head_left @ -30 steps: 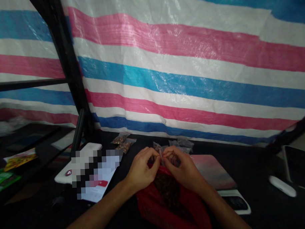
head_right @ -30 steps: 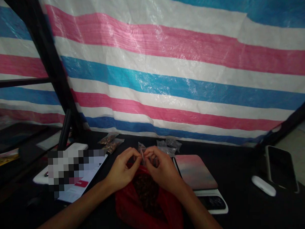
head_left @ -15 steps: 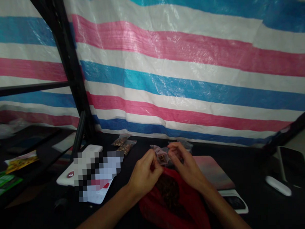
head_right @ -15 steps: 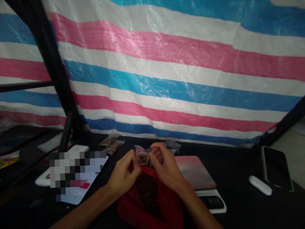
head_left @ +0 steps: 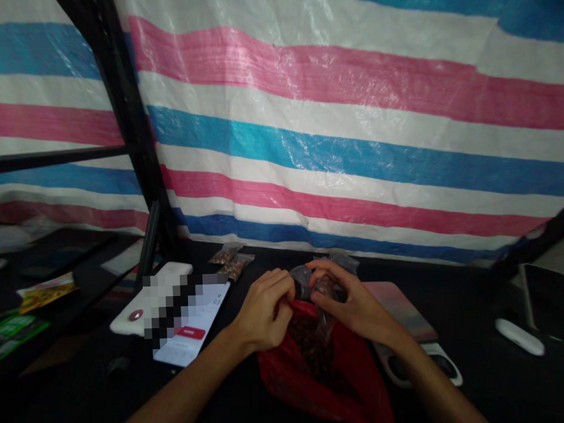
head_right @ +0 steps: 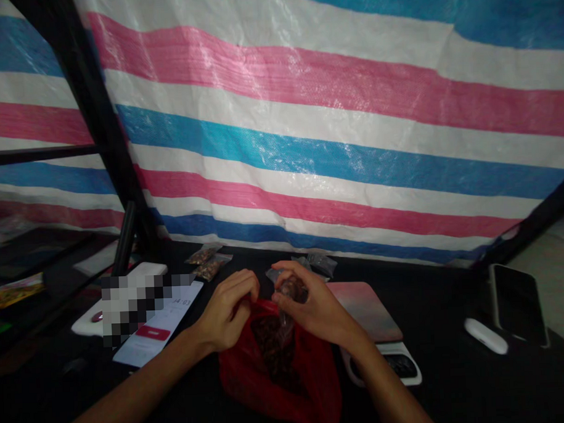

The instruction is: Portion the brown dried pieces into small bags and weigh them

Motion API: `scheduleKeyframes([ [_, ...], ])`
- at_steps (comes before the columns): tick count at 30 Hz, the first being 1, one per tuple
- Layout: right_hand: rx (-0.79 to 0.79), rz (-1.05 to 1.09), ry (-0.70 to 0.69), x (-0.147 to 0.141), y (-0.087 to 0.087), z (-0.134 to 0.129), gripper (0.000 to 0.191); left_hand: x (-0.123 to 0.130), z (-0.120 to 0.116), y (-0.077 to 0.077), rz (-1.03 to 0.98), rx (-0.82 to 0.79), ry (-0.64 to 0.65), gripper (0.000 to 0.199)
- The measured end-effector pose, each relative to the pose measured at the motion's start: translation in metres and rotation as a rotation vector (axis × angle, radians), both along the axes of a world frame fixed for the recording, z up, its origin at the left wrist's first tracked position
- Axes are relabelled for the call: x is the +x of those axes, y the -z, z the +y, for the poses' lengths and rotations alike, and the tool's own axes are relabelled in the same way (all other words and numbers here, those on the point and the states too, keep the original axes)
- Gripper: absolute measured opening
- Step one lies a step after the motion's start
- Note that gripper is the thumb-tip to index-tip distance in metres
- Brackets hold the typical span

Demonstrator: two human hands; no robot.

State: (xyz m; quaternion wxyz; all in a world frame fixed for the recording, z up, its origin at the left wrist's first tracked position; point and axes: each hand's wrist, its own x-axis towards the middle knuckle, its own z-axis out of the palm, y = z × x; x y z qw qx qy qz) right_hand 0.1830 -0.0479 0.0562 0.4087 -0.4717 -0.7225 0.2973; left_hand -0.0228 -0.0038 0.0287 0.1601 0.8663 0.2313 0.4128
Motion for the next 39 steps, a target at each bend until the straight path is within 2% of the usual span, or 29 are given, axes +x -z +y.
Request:
scheduleKeyframes([
  [5,0.111,-0.079,-0.024,-0.002,-0.001,-0.010,0.051,0.003,0.004,0.004,0.086,0.010,-0.036,0.017],
  [9,0.178,-0.095,-0.037,-0.007,0.000,-0.011,0.053,0.004,0.003,0.004,0.090,-0.051,-0.045,0.019],
  [14,0.210,-0.110,-0.042,-0.011,0.000,-0.009,0.054,-0.001,-0.001,-0.003,0.040,-0.216,0.201,0.022],
  [17,0.254,-0.083,0.008,-0.010,0.000,-0.007,0.051,-0.002,-0.005,-0.004,0.039,-0.325,0.258,0.034],
  [21,0.239,-0.092,-0.018,-0.009,0.001,-0.007,0.055,0.004,-0.009,-0.001,0.044,-0.361,0.229,0.043],
  [26,0.266,-0.054,-0.030,-0.009,-0.002,-0.009,0.056,0.007,-0.013,-0.004,0.087,-0.326,0.225,0.035],
  [31,0.211,-0.028,-0.052,-0.008,-0.007,-0.012,0.053,0.007,-0.017,-0.010,0.109,-0.344,0.242,0.048],
  [36,0.166,-0.010,-0.079,-0.001,-0.009,-0.012,0.063,0.010,-0.020,-0.009,0.060,-0.404,0.262,0.039],
  [39,0.170,0.004,-0.088,0.001,-0.009,-0.010,0.059,0.011,-0.019,-0.006,0.004,-0.416,0.295,0.036],
])
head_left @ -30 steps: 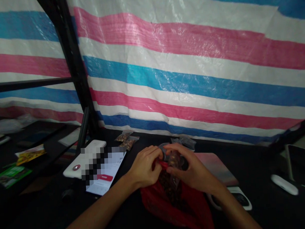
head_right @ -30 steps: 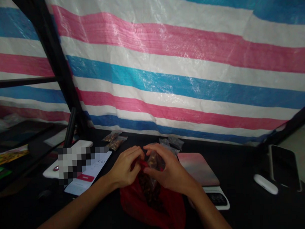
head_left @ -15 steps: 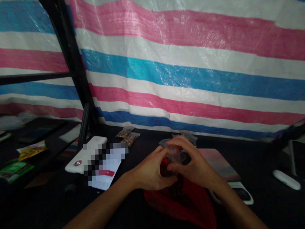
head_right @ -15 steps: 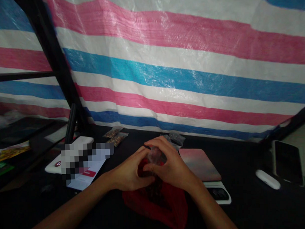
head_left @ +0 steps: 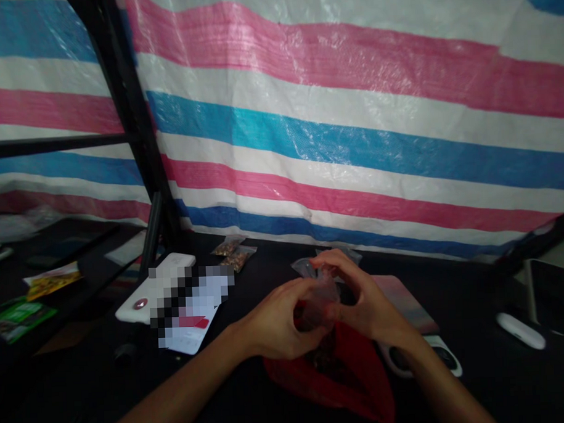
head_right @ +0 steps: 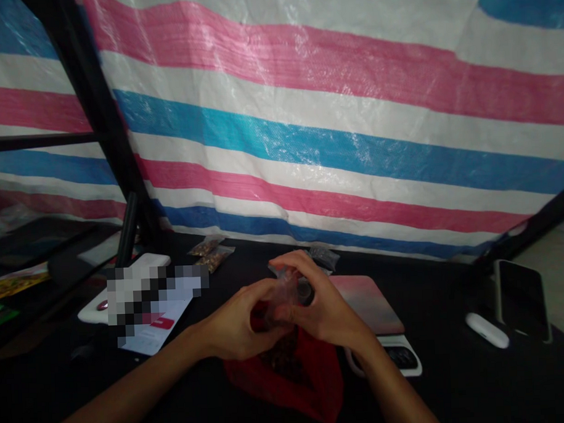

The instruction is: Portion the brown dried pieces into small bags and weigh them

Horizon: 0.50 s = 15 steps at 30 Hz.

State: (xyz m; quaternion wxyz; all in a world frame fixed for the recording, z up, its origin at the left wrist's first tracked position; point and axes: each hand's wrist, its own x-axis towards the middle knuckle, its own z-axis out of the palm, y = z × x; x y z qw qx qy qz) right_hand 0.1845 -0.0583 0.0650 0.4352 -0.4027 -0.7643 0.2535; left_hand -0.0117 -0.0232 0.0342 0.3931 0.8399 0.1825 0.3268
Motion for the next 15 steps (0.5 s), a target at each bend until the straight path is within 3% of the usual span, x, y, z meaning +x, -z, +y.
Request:
scheduleKeyframes([
  [4,0.082,0.062,0.075,-0.0033,0.0003,0.0011,0.020,0.0011,0.0024,0.0061,-0.046,0.033,-0.048,0.063],
  [6,0.119,0.068,0.095,-0.0064,-0.0007,0.0001,0.004,0.0014,0.0032,0.0085,-0.052,0.038,-0.054,0.066],
  [11,0.160,0.059,0.054,-0.0081,-0.0017,-0.0004,0.021,0.0023,0.0042,0.0094,-0.101,-0.010,-0.059,0.055],
  [15,0.211,0.096,0.184,-0.0028,0.0018,0.0063,0.009,0.0049,0.0058,0.0083,-0.177,-0.138,-0.035,0.052],
])
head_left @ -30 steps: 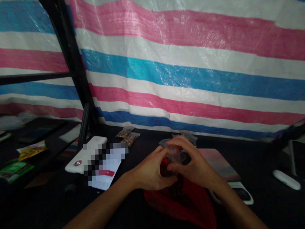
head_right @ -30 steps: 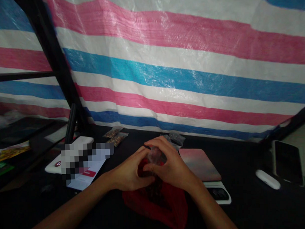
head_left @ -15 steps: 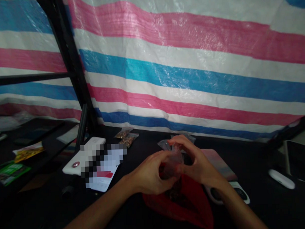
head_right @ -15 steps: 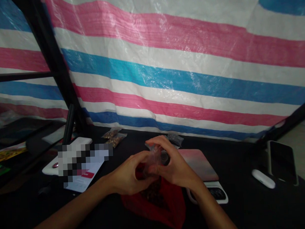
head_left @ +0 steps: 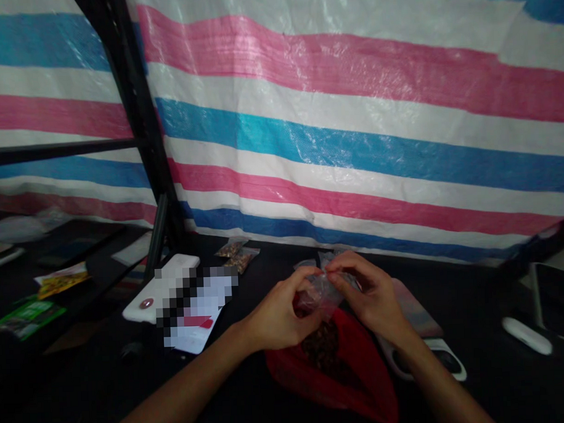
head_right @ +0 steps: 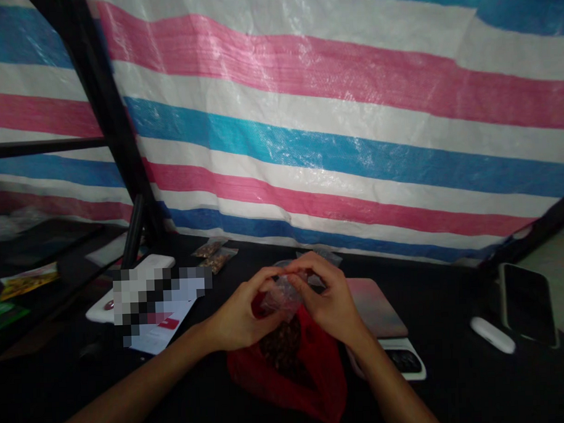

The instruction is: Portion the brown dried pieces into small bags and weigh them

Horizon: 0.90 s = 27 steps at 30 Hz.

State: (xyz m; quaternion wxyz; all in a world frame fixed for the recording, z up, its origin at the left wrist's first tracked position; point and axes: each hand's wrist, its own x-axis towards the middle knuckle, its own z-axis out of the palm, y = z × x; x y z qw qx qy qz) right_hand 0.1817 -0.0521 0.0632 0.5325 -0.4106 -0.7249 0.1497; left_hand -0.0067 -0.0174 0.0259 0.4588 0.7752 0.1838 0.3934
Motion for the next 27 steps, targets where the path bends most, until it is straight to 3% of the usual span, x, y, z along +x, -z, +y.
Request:
scheduleKeyframes([
  [3,0.058,-0.002,0.105,0.006,0.000,0.006,0.009,0.002,0.005,0.000,-0.081,-0.064,-0.110,0.055],
  [6,0.117,-0.074,0.219,0.014,-0.003,0.009,0.015,0.003,0.017,0.003,-0.089,-0.129,-0.301,0.047],
  [10,0.041,-0.391,0.300,0.026,-0.005,0.009,0.010,-0.001,0.034,0.013,-0.004,-0.121,-0.530,0.046],
  [13,-0.074,-0.645,0.228,0.029,-0.002,0.008,0.013,-0.005,0.038,0.018,0.117,-0.045,-0.576,0.054],
  [17,-0.041,-0.695,0.239,0.024,0.005,0.010,0.015,-0.011,0.037,0.015,0.322,0.117,-0.622,0.047],
  [22,-0.026,-0.650,0.247,0.017,0.006,0.013,0.017,-0.024,0.042,0.012,0.716,0.341,-0.969,0.046],
  [24,-0.009,-0.632,0.250,0.015,0.006,0.013,0.018,-0.027,0.044,0.015,0.841,0.360,-1.003,0.046],
  [27,0.006,-0.624,0.247,0.014,0.006,0.013,0.017,-0.028,0.044,0.019,0.884,0.400,-0.921,0.045],
])
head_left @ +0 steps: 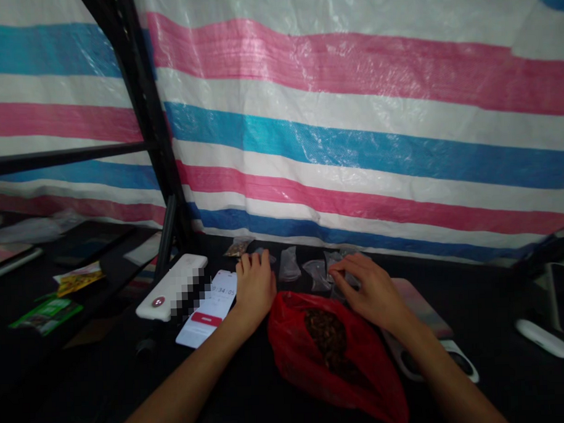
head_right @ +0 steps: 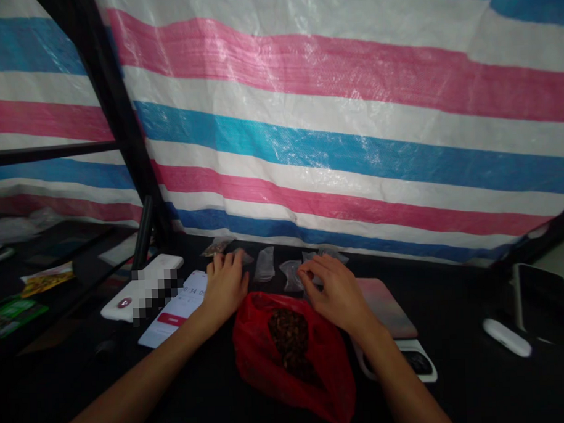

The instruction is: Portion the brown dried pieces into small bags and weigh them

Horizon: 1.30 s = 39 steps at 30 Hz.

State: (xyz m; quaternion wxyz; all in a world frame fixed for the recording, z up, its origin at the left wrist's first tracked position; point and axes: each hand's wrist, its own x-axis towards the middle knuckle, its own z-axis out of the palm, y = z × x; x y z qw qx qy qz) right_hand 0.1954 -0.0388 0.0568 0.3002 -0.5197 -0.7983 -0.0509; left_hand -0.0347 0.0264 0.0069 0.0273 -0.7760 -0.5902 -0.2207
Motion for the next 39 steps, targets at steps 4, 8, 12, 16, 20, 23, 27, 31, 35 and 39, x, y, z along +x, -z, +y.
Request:
scheduleKeyframes([
  [4,0.024,-0.017,-0.021,-0.001,0.001,0.000,0.017,0.003,-0.004,0.003,0.010,-0.053,0.118,0.050],
  [8,0.046,-0.013,-0.043,-0.003,0.001,-0.001,0.016,0.003,-0.003,0.003,0.006,-0.081,0.138,0.039],
  [12,0.048,0.005,-0.066,-0.008,0.000,-0.003,0.016,0.004,0.002,-0.003,-0.137,-0.016,0.161,0.032],
  [16,0.026,0.094,-0.078,-0.012,0.001,-0.006,0.014,0.008,-0.002,-0.014,-0.453,0.133,0.380,0.025],
  [20,-0.069,0.296,-0.029,-0.019,0.004,-0.007,0.017,0.009,-0.012,-0.019,-0.472,0.245,0.650,0.027],
  [23,-0.243,0.413,-0.034,-0.024,0.003,-0.008,0.026,0.009,-0.017,-0.018,-0.388,0.269,0.791,0.028],
  [27,-0.410,0.536,-0.098,-0.030,-0.002,-0.008,0.036,0.009,-0.017,-0.016,-0.403,0.268,0.860,0.025],
  [31,-0.470,0.602,-0.124,-0.029,-0.002,-0.007,0.046,0.008,-0.016,-0.018,-0.535,0.271,0.942,0.025],
  [35,-0.429,0.688,-0.081,-0.027,0.000,-0.005,0.048,0.007,-0.016,-0.016,-0.514,0.270,0.980,0.027],
  [39,-0.416,0.759,-0.090,-0.026,0.000,-0.004,0.031,0.010,-0.019,-0.016,-0.503,0.255,0.983,0.028],
])
